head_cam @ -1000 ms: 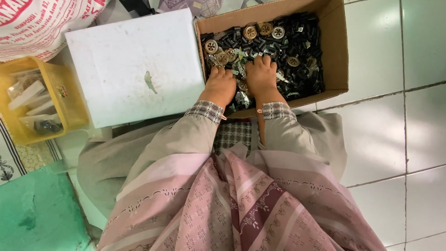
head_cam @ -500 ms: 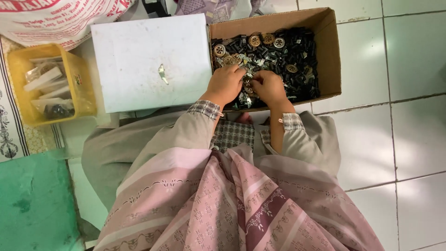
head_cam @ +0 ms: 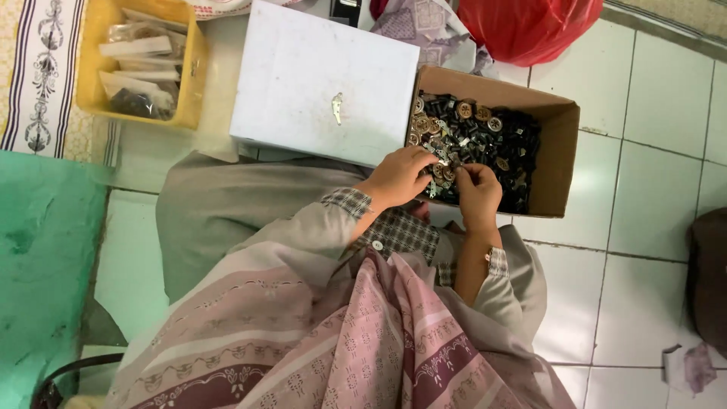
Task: The person sorts through metal buckle components in a box and places selected pieces into a clear plastic bag.
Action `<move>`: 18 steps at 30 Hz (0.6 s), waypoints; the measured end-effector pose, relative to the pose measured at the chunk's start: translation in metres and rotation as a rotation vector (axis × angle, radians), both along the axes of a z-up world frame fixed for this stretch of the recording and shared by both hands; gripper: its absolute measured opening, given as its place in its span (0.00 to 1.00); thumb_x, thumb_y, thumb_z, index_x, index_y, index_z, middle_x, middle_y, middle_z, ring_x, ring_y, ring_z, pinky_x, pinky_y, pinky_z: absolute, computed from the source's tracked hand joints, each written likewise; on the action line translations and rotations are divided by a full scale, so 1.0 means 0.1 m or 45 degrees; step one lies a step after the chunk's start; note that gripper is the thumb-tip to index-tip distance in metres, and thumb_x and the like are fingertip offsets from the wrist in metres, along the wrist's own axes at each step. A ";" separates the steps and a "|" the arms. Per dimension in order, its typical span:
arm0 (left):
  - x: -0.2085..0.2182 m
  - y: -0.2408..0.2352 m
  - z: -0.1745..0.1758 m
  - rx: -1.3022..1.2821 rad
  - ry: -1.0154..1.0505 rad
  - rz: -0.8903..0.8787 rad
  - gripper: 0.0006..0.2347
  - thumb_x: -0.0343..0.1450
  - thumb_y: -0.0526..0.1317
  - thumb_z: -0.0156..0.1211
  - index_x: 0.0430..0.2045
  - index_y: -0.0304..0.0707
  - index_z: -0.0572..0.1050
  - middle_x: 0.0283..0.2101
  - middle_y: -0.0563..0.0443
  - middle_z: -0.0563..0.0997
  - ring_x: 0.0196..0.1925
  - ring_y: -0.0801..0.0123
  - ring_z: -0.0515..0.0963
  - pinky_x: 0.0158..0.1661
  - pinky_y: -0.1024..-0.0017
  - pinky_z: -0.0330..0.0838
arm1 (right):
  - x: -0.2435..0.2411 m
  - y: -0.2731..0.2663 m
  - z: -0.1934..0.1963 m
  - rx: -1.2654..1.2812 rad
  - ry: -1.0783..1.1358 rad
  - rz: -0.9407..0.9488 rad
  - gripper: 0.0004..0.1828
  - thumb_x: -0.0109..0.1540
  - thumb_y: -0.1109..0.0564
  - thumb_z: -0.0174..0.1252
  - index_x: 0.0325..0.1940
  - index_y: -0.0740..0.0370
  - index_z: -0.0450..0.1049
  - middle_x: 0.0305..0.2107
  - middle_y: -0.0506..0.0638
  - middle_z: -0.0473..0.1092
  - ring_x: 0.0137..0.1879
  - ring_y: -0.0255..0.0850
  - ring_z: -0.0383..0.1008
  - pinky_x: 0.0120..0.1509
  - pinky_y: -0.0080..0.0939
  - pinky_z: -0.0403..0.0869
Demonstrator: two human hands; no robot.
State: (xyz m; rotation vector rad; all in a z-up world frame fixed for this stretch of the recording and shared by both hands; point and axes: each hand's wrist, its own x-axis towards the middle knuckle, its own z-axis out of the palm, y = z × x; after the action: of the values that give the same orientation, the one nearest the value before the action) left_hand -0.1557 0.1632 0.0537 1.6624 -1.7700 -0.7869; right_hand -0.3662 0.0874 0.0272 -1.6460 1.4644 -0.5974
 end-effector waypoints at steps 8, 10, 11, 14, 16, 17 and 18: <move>0.99 0.79 0.10 -0.334 -0.415 0.033 0.07 0.70 0.40 0.65 0.39 0.40 0.81 0.42 0.45 0.80 0.51 0.51 0.80 0.51 0.55 0.73 | 1.10 0.43 0.20 0.141 -0.179 0.141 0.10 0.63 0.63 0.63 0.49 0.65 0.79 0.35 0.59 0.77 0.37 0.42 0.78 0.38 0.43 0.77; 1.18 0.80 0.05 -0.392 -0.451 0.143 0.08 0.69 0.39 0.66 0.40 0.41 0.81 0.43 0.45 0.79 0.53 0.50 0.78 0.50 0.54 0.72 | 1.37 0.40 0.08 0.115 -0.186 0.198 0.10 0.63 0.62 0.63 0.49 0.65 0.79 0.34 0.58 0.77 0.36 0.42 0.78 0.37 0.40 0.77; 1.28 0.81 0.02 -0.448 -0.490 0.242 0.09 0.68 0.38 0.67 0.40 0.42 0.81 0.44 0.46 0.78 0.55 0.49 0.76 0.50 0.53 0.70 | 1.50 0.40 0.01 0.091 -0.198 0.245 0.10 0.64 0.61 0.64 0.49 0.66 0.79 0.34 0.58 0.77 0.35 0.41 0.78 0.35 0.38 0.77; 1.42 0.65 -0.03 -0.455 -0.518 0.388 0.11 0.67 0.35 0.67 0.42 0.39 0.79 0.49 0.42 0.75 0.60 0.41 0.70 0.53 0.48 0.65 | 1.90 0.25 -0.19 -0.025 -0.048 0.327 0.09 0.63 0.58 0.65 0.48 0.58 0.82 0.32 0.52 0.79 0.36 0.39 0.80 0.36 0.39 0.77; 1.49 0.53 -0.07 -0.425 -0.527 0.454 0.14 0.67 0.35 0.68 0.46 0.38 0.78 0.53 0.38 0.73 0.63 0.38 0.66 0.56 0.45 0.60 | 2.11 0.17 -0.17 -0.039 -0.047 0.343 0.10 0.63 0.60 0.64 0.49 0.59 0.81 0.34 0.53 0.79 0.38 0.39 0.80 0.39 0.39 0.78; 1.53 0.46 -0.09 -0.403 -0.539 0.500 0.16 0.67 0.35 0.69 0.50 0.37 0.77 0.58 0.35 0.71 0.67 0.34 0.61 0.60 0.41 0.55 | 2.20 0.14 -0.16 -0.057 -0.054 0.340 0.10 0.64 0.62 0.63 0.50 0.60 0.81 0.35 0.54 0.79 0.39 0.40 0.80 0.41 0.40 0.78; 1.59 0.40 -0.13 -0.400 -0.531 0.501 0.16 0.67 0.35 0.69 0.50 0.37 0.77 0.58 0.35 0.71 0.67 0.34 0.61 0.60 0.41 0.55 | 2.30 0.09 -0.12 -0.054 -0.045 0.340 0.10 0.64 0.62 0.63 0.50 0.60 0.81 0.35 0.54 0.79 0.39 0.40 0.80 0.41 0.40 0.78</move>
State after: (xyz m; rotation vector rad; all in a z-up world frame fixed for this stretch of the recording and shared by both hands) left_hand 0.0036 0.2036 0.0404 1.9562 -1.6330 0.0181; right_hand -0.1360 0.0962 0.0147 -1.8172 1.1872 -0.5072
